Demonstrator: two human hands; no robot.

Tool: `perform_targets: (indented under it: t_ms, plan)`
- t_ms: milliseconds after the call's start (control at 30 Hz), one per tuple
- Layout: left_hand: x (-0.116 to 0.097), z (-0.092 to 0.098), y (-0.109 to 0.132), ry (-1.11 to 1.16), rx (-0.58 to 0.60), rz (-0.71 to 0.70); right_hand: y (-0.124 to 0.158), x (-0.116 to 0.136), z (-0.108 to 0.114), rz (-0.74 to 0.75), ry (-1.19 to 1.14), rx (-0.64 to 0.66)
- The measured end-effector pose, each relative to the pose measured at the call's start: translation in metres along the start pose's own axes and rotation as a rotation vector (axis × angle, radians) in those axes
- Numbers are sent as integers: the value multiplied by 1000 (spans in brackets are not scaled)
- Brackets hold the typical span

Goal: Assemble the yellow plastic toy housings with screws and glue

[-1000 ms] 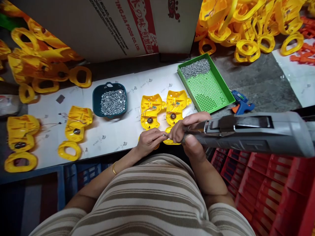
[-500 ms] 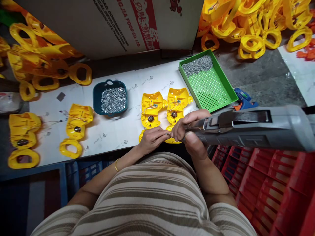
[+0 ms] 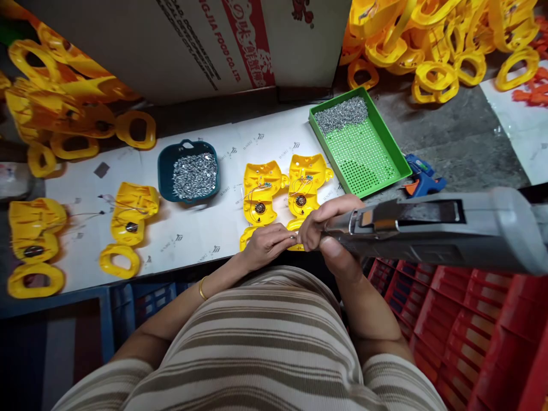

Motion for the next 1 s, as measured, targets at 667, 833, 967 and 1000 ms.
perform_targets:
  t_ms: [667, 833, 967, 1000]
  plan:
    - [13, 11, -4, -581, -33, 325, -20, -30, 46, 180, 325, -215]
    - [16, 9, -5, -549, 2, 339, -19, -39, 48, 194, 261, -185]
    - [14, 9, -5, -555, 6, 313, -17, -44, 50, 137, 290, -184]
    - [14, 9, -5, -556, 6, 311, -17, -44, 50, 129, 296, -182]
Point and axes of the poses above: each hand's wrist, its own y-axis away from the middle knuckle, its own z-axis out of the back of the hand, x = y × z, the point moved 8 cm from there along -y, towards the middle knuckle, and after that the axes turned 8 degrees about x, right-handed, at the moved point
